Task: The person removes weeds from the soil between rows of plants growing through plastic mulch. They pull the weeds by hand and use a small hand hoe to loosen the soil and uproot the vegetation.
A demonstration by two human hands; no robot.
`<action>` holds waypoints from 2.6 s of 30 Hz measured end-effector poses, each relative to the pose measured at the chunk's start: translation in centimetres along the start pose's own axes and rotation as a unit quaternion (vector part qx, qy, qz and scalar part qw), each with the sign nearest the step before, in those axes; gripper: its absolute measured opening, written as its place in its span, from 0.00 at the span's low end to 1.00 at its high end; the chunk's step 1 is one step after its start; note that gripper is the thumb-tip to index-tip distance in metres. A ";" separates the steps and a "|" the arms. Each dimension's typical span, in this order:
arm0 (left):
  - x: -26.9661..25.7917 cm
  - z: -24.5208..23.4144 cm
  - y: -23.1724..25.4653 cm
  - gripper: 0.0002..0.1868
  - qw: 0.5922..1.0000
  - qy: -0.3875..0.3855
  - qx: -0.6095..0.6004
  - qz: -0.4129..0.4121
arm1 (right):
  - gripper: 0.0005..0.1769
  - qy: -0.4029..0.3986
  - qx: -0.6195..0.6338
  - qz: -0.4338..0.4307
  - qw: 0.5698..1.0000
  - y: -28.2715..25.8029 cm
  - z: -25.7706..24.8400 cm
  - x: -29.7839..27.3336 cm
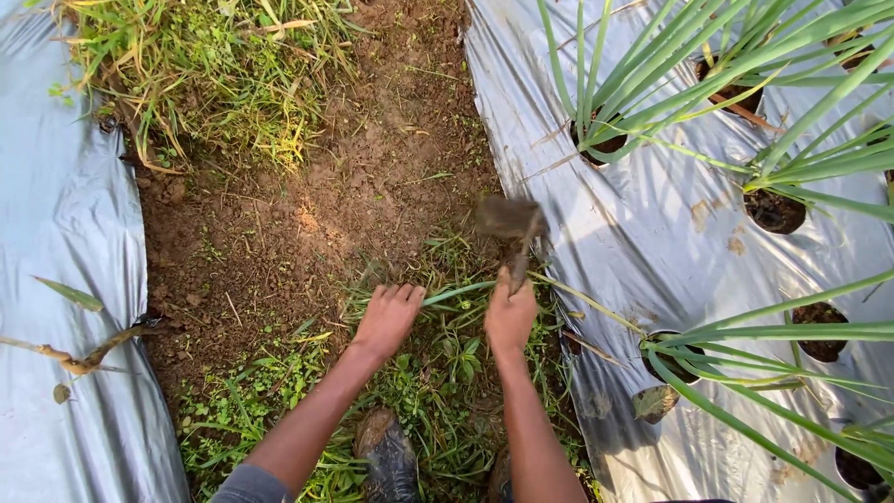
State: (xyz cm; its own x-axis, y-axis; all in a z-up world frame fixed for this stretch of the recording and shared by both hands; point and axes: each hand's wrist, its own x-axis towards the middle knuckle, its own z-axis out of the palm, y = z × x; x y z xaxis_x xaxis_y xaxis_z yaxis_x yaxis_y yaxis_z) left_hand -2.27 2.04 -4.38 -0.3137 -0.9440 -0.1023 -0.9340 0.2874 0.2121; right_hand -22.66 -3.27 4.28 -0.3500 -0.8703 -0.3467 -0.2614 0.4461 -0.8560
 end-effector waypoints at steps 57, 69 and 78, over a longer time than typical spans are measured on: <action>15.9 -3.5 1.4 0.09 0.978 -0.206 0.032 -0.033 | 0.19 0.146 0.077 0.188 0.968 15.5 1.5 -7.4; 10.1 -9.4 -2.3 0.14 0.877 0.054 -0.448 -0.164 | 0.19 0.146 0.084 0.171 0.971 15.7 1.7 -7.3; 6.7 -8.3 -2.4 0.27 0.649 0.103 -0.722 -0.216 | 0.16 0.158 0.077 0.099 0.979 11.9 1.0 -6.9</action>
State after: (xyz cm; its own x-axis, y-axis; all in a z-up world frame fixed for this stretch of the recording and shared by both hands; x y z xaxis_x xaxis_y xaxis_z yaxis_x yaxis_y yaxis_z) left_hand -0.69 -6.36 2.46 0.0936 -0.9302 -0.3549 0.2540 -0.3224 0.9119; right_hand -22.46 7.81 -3.92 -0.6481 -0.6509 -0.3953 -0.0311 0.5413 -0.8403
